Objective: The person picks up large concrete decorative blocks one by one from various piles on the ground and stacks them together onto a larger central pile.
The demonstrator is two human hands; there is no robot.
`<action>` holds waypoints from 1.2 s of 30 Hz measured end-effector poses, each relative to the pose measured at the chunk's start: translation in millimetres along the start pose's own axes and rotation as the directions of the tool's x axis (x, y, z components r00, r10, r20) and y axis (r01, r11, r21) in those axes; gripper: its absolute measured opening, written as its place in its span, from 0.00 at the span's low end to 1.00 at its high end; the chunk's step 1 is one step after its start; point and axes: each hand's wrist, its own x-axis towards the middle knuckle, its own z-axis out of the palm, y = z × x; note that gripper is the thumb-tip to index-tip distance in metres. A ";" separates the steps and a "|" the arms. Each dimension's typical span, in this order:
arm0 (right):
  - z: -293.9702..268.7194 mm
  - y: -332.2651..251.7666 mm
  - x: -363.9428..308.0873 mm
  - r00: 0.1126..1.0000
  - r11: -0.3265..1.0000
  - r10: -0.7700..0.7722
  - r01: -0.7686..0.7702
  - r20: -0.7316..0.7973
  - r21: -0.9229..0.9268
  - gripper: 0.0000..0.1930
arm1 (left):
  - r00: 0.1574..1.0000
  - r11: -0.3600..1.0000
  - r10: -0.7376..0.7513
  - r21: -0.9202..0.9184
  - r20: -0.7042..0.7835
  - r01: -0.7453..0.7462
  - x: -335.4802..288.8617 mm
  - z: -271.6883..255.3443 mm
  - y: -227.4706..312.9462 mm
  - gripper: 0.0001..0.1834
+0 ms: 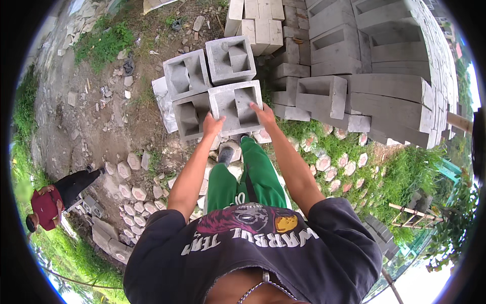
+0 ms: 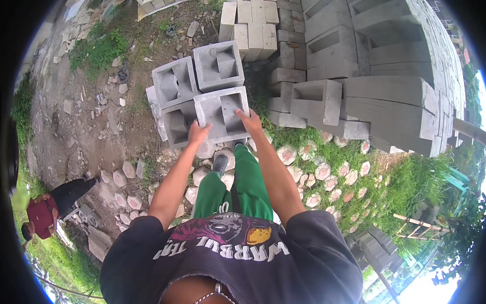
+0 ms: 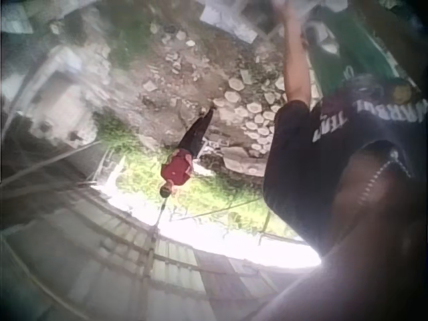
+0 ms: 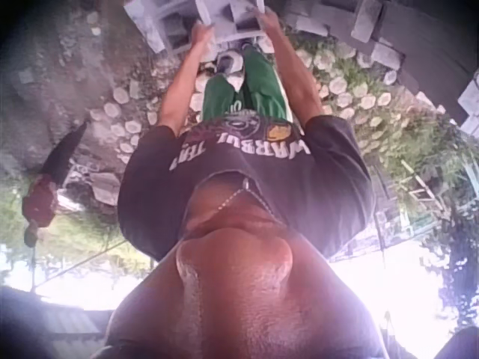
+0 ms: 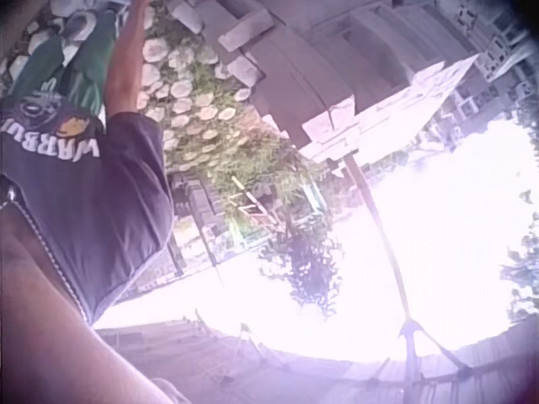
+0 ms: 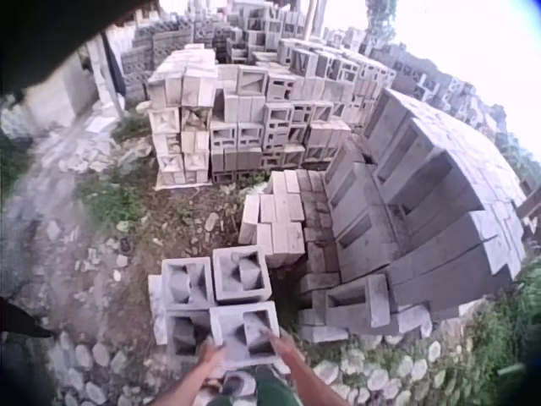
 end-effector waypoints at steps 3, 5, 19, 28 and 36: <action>10.3 29.1 -33.7 0.974 0.982 -0.173 0.181 -0.143 0.044 0.34 | 0.996 0.997 0.046 -0.054 -0.080 -0.050 -18.0 7.1 -20.4 0.35; 5.5 69.1 -58.9 0.931 0.965 -0.201 0.241 -0.304 0.099 0.33 | 1.000 0.964 -0.014 -0.266 -0.024 0.007 -52.0 12.9 -5.1 0.42; 5.3 284.6 -355.3 0.838 0.763 0.235 0.154 -0.493 0.627 0.13 | 0.641 0.991 0.122 -0.126 0.758 -0.039 -262.6 97.4 -38.4 0.10; -53.6 396.0 -460.4 0.619 0.575 0.486 0.304 -0.617 0.759 0.17 | 0.346 0.900 0.335 -0.190 0.876 -0.392 -393.8 239.6 12.4 0.11; -153.0 517.5 -535.3 0.424 0.569 0.576 0.406 -0.699 0.715 0.22 | 0.036 0.821 0.222 -0.167 0.974 -0.545 -555.6 397.3 9.1 0.14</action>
